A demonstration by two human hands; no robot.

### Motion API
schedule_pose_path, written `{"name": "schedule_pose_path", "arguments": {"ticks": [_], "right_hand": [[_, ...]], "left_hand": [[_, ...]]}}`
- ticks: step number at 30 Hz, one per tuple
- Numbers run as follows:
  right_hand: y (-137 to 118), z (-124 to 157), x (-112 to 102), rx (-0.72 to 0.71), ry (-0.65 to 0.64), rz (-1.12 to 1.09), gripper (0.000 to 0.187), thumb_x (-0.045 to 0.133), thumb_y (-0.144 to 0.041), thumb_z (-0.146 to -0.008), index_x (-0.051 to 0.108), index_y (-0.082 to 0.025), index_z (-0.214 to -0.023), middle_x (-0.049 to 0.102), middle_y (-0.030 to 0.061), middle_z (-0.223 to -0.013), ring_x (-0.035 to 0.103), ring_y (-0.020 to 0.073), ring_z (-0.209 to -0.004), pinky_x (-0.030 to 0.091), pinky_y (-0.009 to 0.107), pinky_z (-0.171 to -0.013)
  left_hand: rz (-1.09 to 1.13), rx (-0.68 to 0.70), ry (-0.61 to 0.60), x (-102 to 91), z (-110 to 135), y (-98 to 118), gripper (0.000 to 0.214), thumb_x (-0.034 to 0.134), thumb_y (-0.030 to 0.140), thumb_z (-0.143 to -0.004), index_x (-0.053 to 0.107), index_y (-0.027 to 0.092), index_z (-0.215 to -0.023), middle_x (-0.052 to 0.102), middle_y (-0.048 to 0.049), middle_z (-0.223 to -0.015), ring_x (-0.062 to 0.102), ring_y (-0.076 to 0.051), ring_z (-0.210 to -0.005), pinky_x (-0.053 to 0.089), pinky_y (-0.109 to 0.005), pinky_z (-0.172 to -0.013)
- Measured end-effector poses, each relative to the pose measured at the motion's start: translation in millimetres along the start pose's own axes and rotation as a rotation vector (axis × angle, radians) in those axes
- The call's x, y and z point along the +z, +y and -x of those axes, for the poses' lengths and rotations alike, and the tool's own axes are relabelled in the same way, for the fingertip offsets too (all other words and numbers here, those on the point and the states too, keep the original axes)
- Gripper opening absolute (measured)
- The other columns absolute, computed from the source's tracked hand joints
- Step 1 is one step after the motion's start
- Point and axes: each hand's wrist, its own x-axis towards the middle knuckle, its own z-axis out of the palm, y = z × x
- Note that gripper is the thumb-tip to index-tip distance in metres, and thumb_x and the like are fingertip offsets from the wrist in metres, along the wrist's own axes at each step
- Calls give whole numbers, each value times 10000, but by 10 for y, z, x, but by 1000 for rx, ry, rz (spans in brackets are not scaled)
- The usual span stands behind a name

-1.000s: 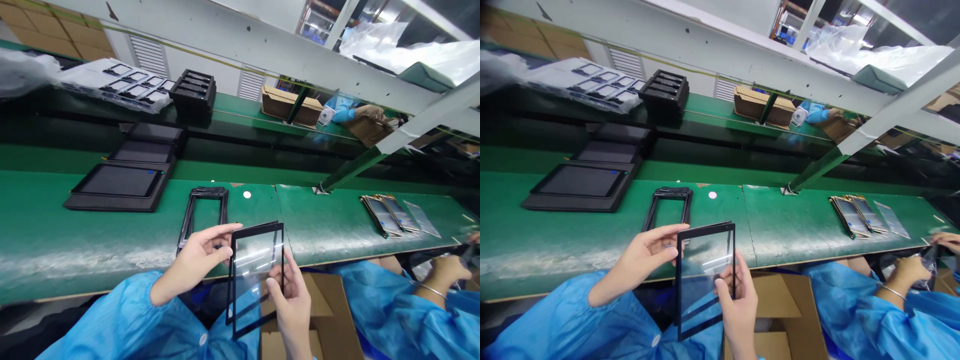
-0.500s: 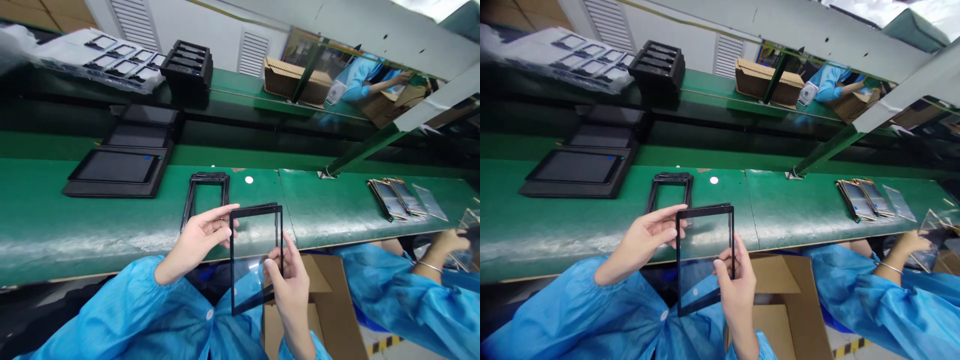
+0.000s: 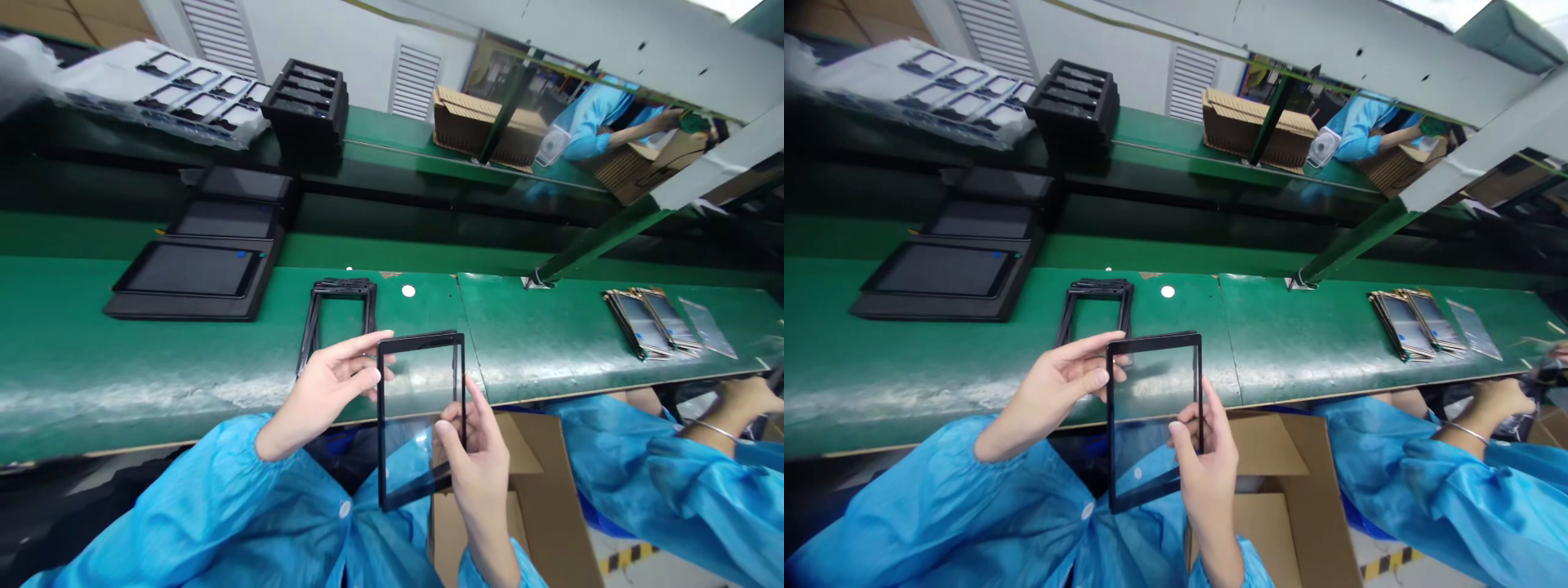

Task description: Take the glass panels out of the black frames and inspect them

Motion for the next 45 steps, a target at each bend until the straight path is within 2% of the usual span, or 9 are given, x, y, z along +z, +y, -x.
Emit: {"name": "schedule_pose_path", "arguments": {"ticks": [10,17,20,24,32,36,38,41,45], "right_hand": [[52,48,-2,-55,5,106,677,764,-372,-945,537,-255,-1571,696,29,-944,647,154,-725,586,286,-677],[-169,-245,-120,-389,84,356,490,677,-368,-999,635,-281,-1479,577,134,-1539,565,339,-1417,493,549,-1145],[-350,-425,-127,-203,-106,124,442,651,-384,-1019,662,-263,-1444,815,107,-1194,783,284,-1100,613,458,-995],[-460,-471,-40,-100,-135,28,250,765,-382,-938,807,-229,-1131,818,38,-706,819,243,-722,659,345,-751],[-449,-354,64,-76,-70,-37,202,800,-379,-907,825,-212,-1019,818,46,-683,820,239,-637,678,313,-656],[-455,-316,190,-72,-170,-30,202,815,-372,-897,815,-214,-1023,843,55,-764,834,237,-679,686,298,-674],[-450,-308,262,-36,-288,-50,261,855,-372,-860,804,-222,-1067,843,39,-769,833,231,-683,685,296,-685],[-438,-366,228,41,-407,-85,341,875,-464,-840,809,-229,-1078,862,60,-883,841,236,-759,684,314,-745],[-344,-518,-93,106,-362,18,449,726,-626,-940,847,-196,-981,860,129,-972,843,272,-888,673,346,-831]], "left_hand": [[-29,-6,25,14,20,-1,583,841,316,-897,693,184,-1446,837,-150,-1100,811,-281,-1020,643,-228,-659],[-218,-29,15,18,104,73,488,794,255,-893,751,137,-1365,857,-118,-933,836,-241,-920,639,-197,-683],[-258,-49,-13,-14,181,120,469,779,267,-908,758,162,-1364,864,-104,-928,833,-205,-888,626,-166,-686],[-294,-64,-26,-79,250,121,492,781,293,-915,743,166,-1389,864,-103,-933,833,-207,-890,625,-165,-680],[-422,-6,-19,-228,247,42,458,750,378,-945,765,188,-1361,863,-117,-941,832,-243,-853,661,-245,-716],[-771,216,-111,-121,217,193,436,746,345,-934,759,327,-1369,657,-86,-1532,647,-347,-1376,583,-422,-1085],[-928,266,-220,-34,200,285,575,762,303,-908,672,391,-1470,604,-44,-1591,618,-357,-1406,535,-470,-1139],[-882,120,-371,32,186,369,565,676,293,-968,603,371,-1523,820,-42,-1229,809,-273,-976,647,-377,-890],[-476,-77,-100,-53,225,320,394,624,387,-1017,597,252,-1387,831,-97,-1117,779,-203,-727,602,-245,-559]]}}
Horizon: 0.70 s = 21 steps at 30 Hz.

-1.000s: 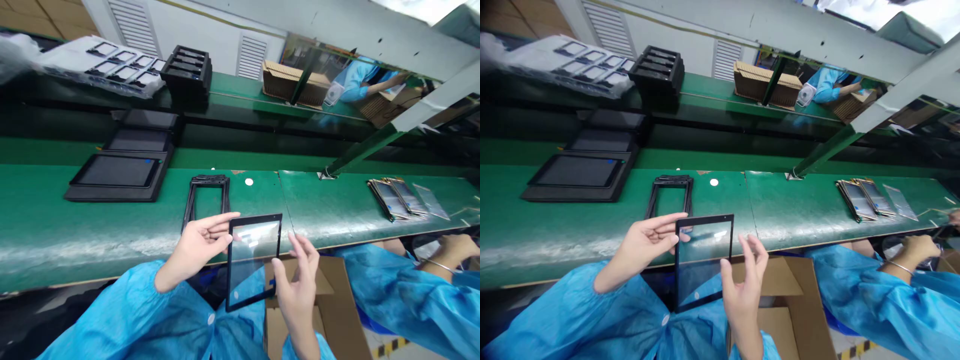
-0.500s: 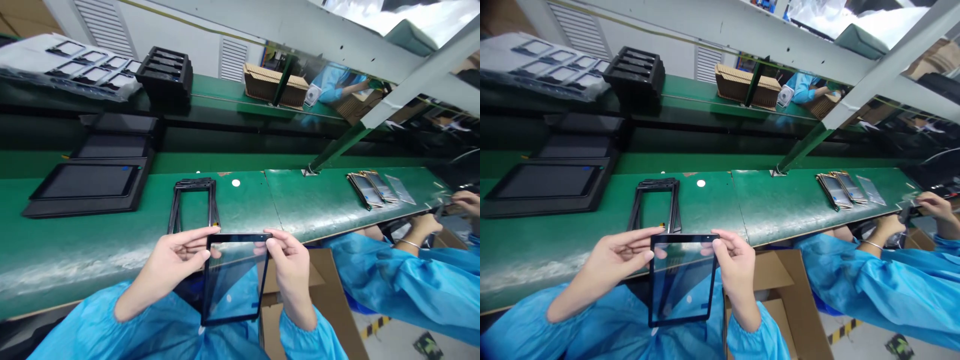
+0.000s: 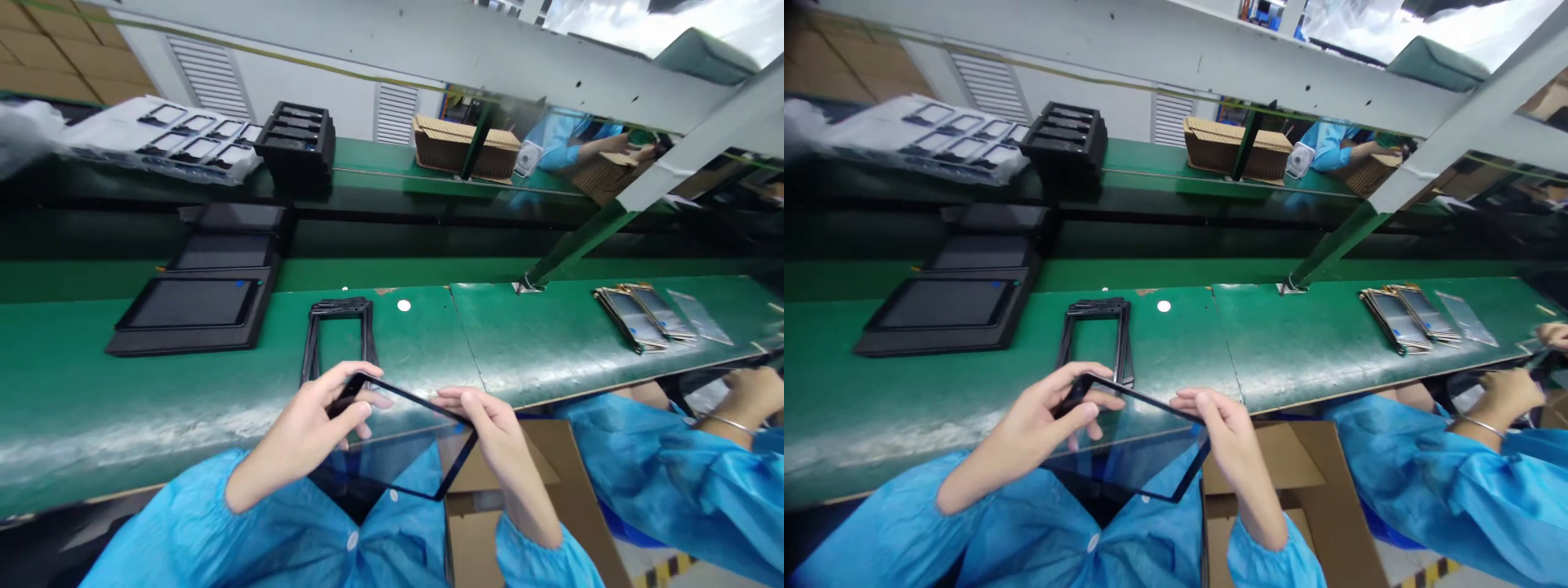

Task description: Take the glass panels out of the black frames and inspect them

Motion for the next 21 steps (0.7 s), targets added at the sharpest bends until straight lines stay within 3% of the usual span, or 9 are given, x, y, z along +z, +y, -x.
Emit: {"name": "schedule_pose_path", "arguments": {"ticks": [3,7,13,17,19,21], "right_hand": [[136,12,-173,46,104,-72,485,742,-666,-908,828,-190,-936,848,122,-829,831,291,-729,677,370,-701],[203,48,-109,29,233,-154,484,780,-673,-868,801,-190,-889,811,84,-680,791,275,-590,669,366,-629],[99,91,38,-77,314,-61,460,764,-624,-899,742,-201,-717,787,70,-616,768,252,-522,639,319,-538],[83,138,30,-117,302,-114,433,722,-626,-928,793,-200,-906,800,63,-641,797,278,-567,658,346,-559],[60,181,35,-134,290,-94,384,768,-569,-915,790,-208,-1043,810,56,-660,824,285,-643,674,345,-617],[20,232,60,-145,280,-30,324,808,-500,-906,783,-215,-1057,809,54,-653,837,282,-689,681,329,-657]], "left_hand": [[175,-17,177,-16,40,-129,440,701,441,-979,548,218,-1326,829,-138,-1108,770,-203,-705,591,-242,-510],[239,0,252,39,70,-212,500,753,479,-946,524,216,-1304,837,-142,-1071,761,-205,-659,598,-259,-482],[237,1,254,79,90,-318,511,760,498,-945,506,220,-1290,834,-136,-1054,761,-216,-632,609,-281,-461],[205,14,273,72,82,-389,508,721,510,-967,499,209,-1310,830,-140,-1051,756,-219,-609,593,-281,-440],[84,67,290,58,66,-361,464,665,469,-1009,508,209,-1359,803,-169,-1197,799,-248,-759,654,-331,-568],[-180,197,320,31,31,-285,497,652,388,-1016,516,226,-1465,692,-181,-1448,765,-310,-1144,661,-455,-917]]}}
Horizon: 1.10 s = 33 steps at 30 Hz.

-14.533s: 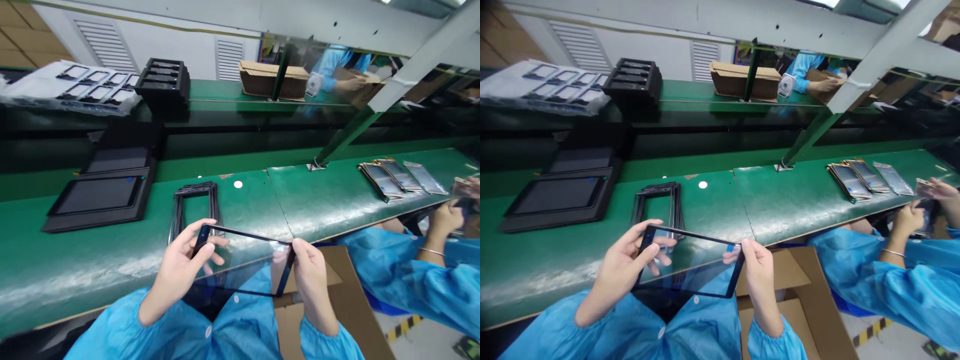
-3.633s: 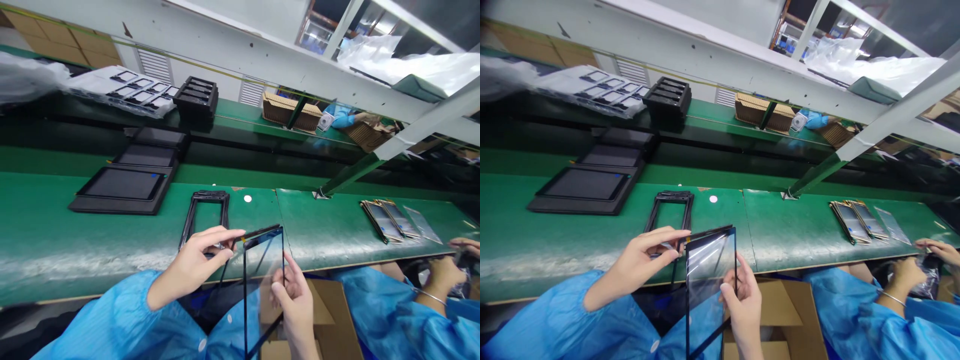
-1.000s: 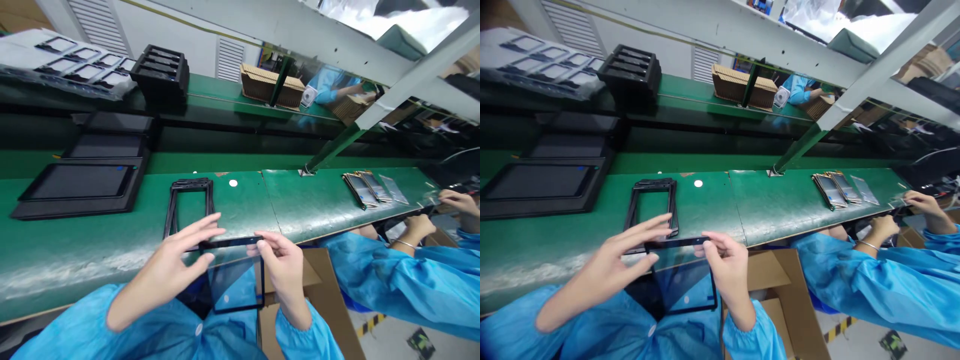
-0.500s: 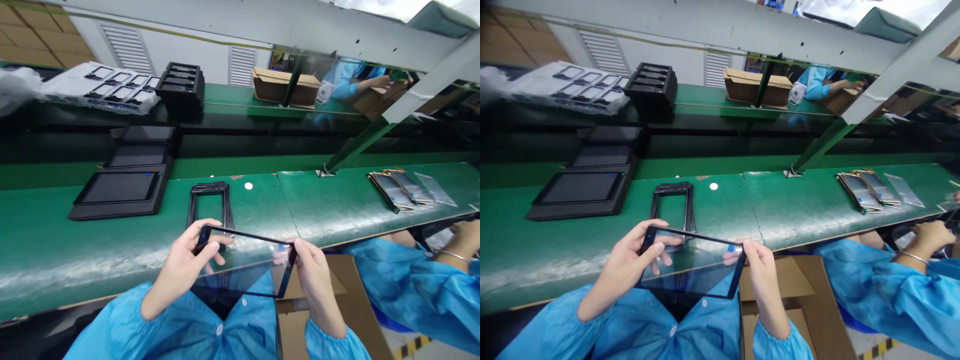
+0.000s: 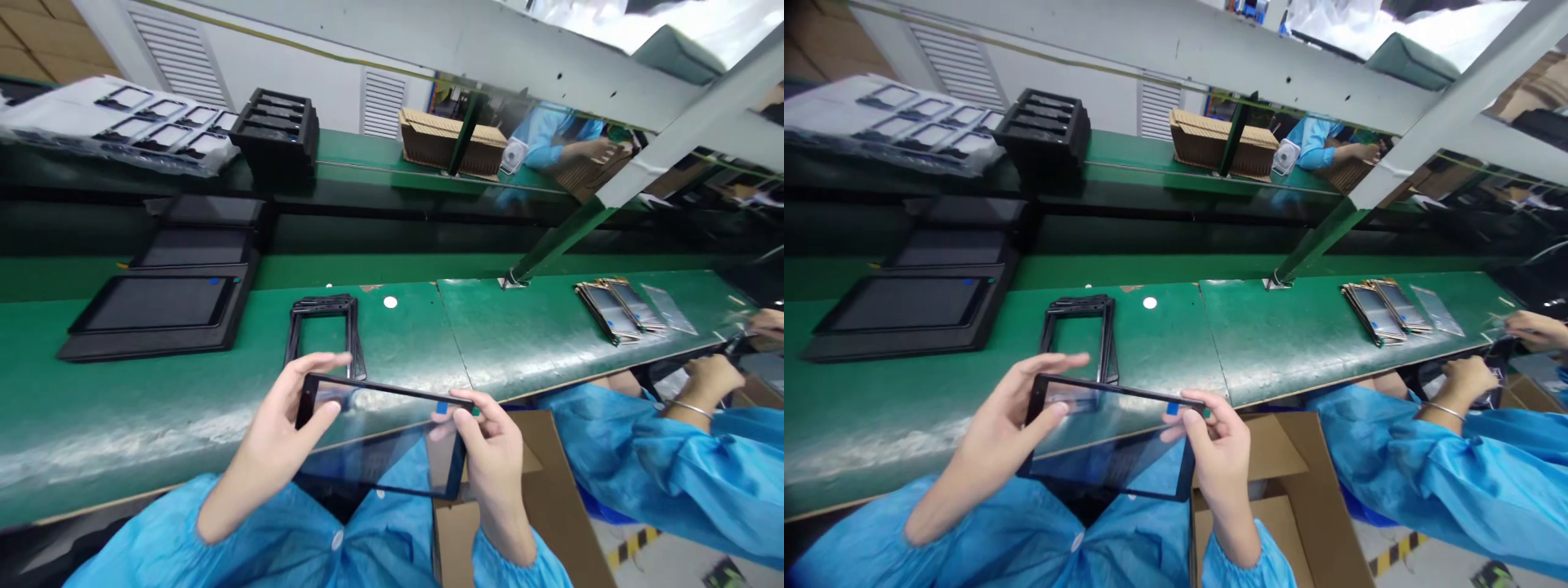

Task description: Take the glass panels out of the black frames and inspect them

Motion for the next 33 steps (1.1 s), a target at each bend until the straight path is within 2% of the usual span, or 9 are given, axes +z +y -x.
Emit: {"name": "schedule_pose_path", "arguments": {"ticks": [2,4,8,12,16,20,23,25,33], "right_hand": [[-46,47,25,-27,-19,50,281,795,-479,-926,786,-215,-1020,806,58,-642,837,280,-680,686,326,-657],[-76,81,51,-64,-25,79,261,788,-466,-935,793,-216,-1012,809,58,-648,836,281,-670,693,331,-658],[-79,105,63,-89,-6,102,233,801,-442,-930,807,-221,-1004,822,61,-683,825,273,-617,691,315,-614],[-56,93,54,-70,-14,70,221,793,-425,-937,808,-216,-1007,828,62,-701,819,259,-598,685,304,-606],[-51,50,131,-17,-134,56,256,798,-438,-931,824,-221,-1065,845,56,-773,829,249,-648,682,312,-654],[-29,-11,193,91,-341,-44,460,754,-540,-949,783,-253,-1307,860,59,-886,844,273,-819,688,401,-825],[42,-74,147,131,-236,-138,438,660,-593,-996,830,-251,-1212,860,99,-1040,840,292,-911,684,413,-850],[98,-112,109,122,-166,-140,413,682,-592,-978,862,-236,-1086,861,109,-1003,840,306,-851,691,414,-801],[56,-122,155,106,-140,-117,408,732,-628,-918,815,-239,-828,830,68,-729,789,288,-582,671,390,-596]], "left_hand": [[-275,228,-31,-32,-86,82,521,685,334,-985,589,267,-1493,616,-119,-1566,583,-342,-1435,415,-576,-1240],[-439,401,-156,-60,-182,159,398,697,324,-979,726,304,-1376,717,-57,-1452,601,-327,-1416,244,-601,-1321],[-412,514,-333,-81,-304,247,238,634,283,-1034,849,291,-1134,859,-23,-1075,798,-238,-1014,447,-501,-1213],[-398,542,-313,-66,-276,279,256,615,262,-1039,856,264,-1127,862,-44,-1069,811,-262,-974,570,-439,-1040],[-432,421,-435,3,-219,333,355,563,301,-1066,767,301,-1356,829,-46,-1232,789,-306,-1100,598,-399,-933],[-132,126,-559,100,-185,329,398,473,357,-1108,722,298,-1414,853,-39,-1022,814,-233,-846,616,-336,-811],[237,-219,-430,132,-132,261,519,536,514,-1070,667,179,-1445,840,-135,-1103,823,-250,-816,643,-318,-678],[395,-353,-335,137,-90,225,681,640,608,-992,608,121,-1467,809,-216,-1198,831,-300,-891,662,-342,-666],[474,-426,-274,207,-24,216,804,809,656,-840,616,92,-1379,797,-279,-1196,835,-352,-881,679,-376,-638]]}}
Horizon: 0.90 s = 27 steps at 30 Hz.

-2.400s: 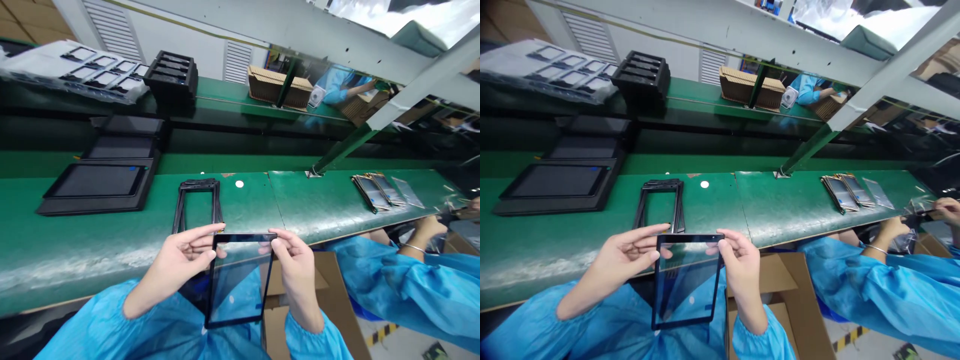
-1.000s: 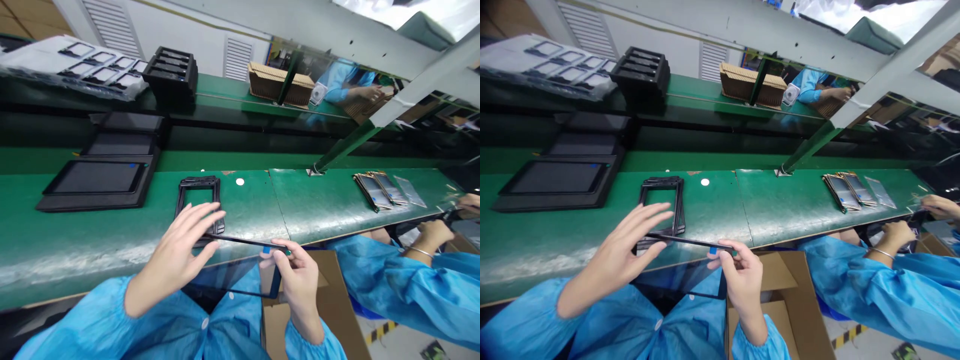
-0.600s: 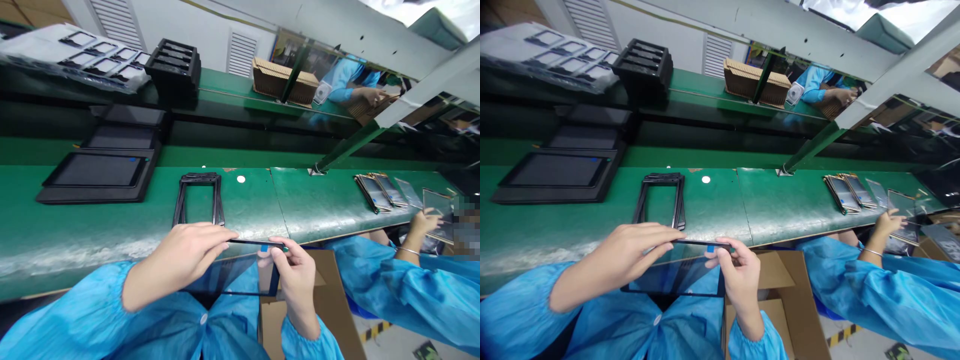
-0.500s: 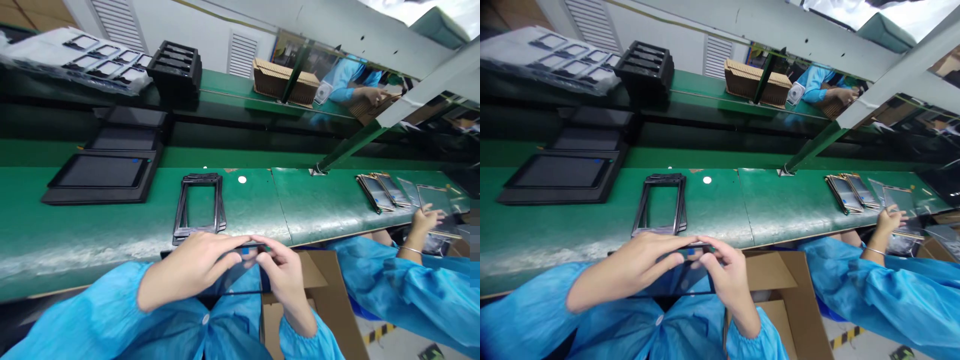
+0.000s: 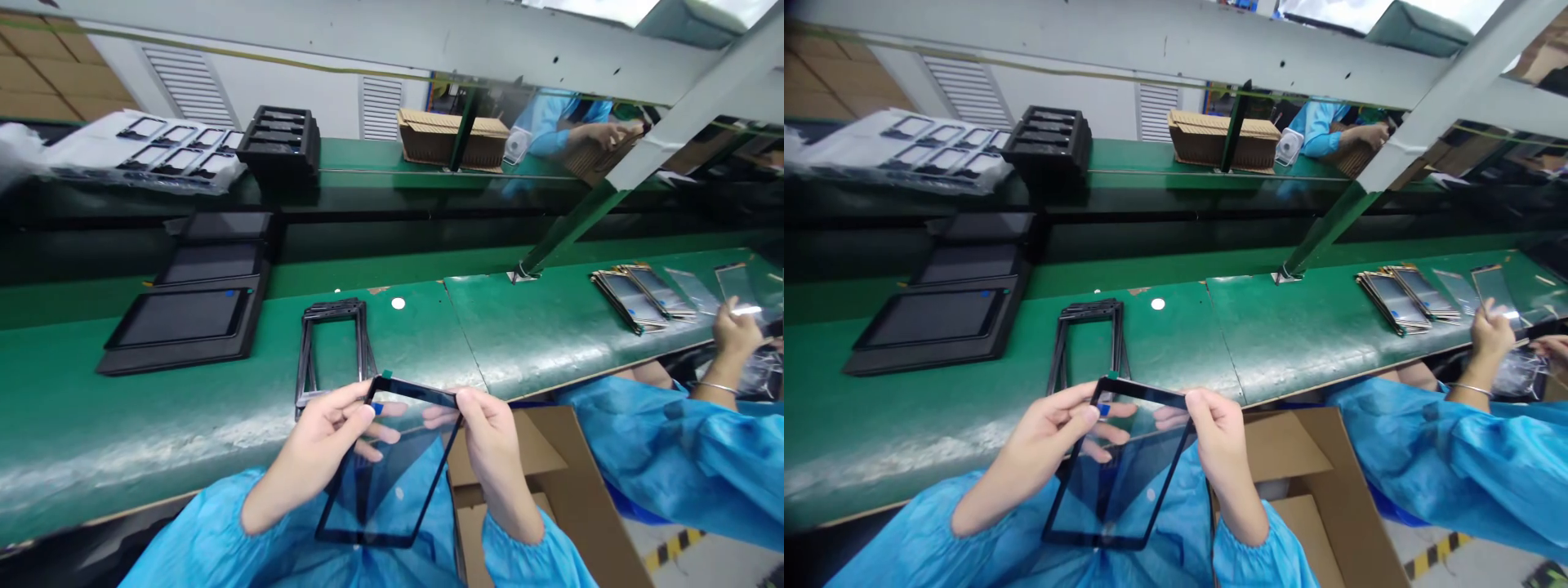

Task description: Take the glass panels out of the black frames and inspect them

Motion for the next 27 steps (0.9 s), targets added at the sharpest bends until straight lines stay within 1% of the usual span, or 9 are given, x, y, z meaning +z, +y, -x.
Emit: {"name": "schedule_pose_path", "arguments": {"ticks": [6,9,12,15,18,21,24,26,27], "right_hand": [[-99,32,-4,-101,26,106,421,661,-613,-975,808,-244,-837,828,47,-716,779,245,-561,658,349,-594],[-118,37,70,-127,-77,242,399,620,-522,-1020,831,-240,-833,830,41,-723,792,233,-608,656,335,-645],[-127,30,195,-151,-207,321,173,746,-363,-933,862,-265,-851,835,9,-743,799,223,-662,647,308,-671],[-118,6,131,-245,-25,262,154,719,-306,-945,869,-297,-974,859,5,-934,817,224,-842,653,322,-808],[-48,-20,-169,-356,232,298,262,614,-381,-1041,834,-282,-1144,805,63,-1263,765,249,-1162,591,379,-1036],[59,-5,-394,-216,134,186,397,600,-531,-1039,784,-241,-1238,836,112,-1146,828,254,-930,655,368,-851],[106,75,-355,-82,66,26,417,676,-535,-994,719,-226,-1272,855,85,-876,804,230,-614,640,314,-617],[95,132,-256,-87,109,19,344,761,-476,-948,716,-225,-1178,845,64,-788,788,217,-555,627,282,-585],[85,154,-210,-98,124,35,309,778,-460,-938,718,-224,-1128,843,64,-778,788,215,-551,626,273,-582]], "left_hand": [[-63,25,-32,-52,4,-44,661,692,603,-959,645,110,-1396,777,-259,-1274,829,-347,-948,688,-412,-741],[-349,207,-40,-96,1,29,599,695,460,-982,592,228,-1525,701,-166,-1461,763,-323,-1180,628,-429,-985],[-694,313,-187,-88,-12,134,706,743,321,-925,522,365,-1594,776,-57,-1348,785,-284,-1071,618,-395,-953],[-613,215,-263,-73,-9,184,543,656,344,-980,595,311,-1519,849,-52,-1055,804,-247,-801,630,-327,-735],[-281,92,-61,-122,17,153,458,666,450,-992,605,215,-1380,833,-143,-1117,806,-241,-724,586,-269,-551],[-125,99,68,-210,35,74,514,732,510,-951,550,199,-1318,828,-173,-1114,797,-239,-677,570,-263,-505],[-144,132,70,-265,35,3,528,698,528,-975,505,200,-1340,813,-199,-1169,795,-250,-676,587,-296,-506],[-272,226,106,-272,32,-6,487,648,475,-1017,494,211,-1396,746,-218,-1346,818,-278,-845,649,-359,-639],[-385,314,152,-270,27,5,488,638,429,-1028,490,223,-1444,671,-216,-1470,805,-302,-1016,667,-410,-785]]}}
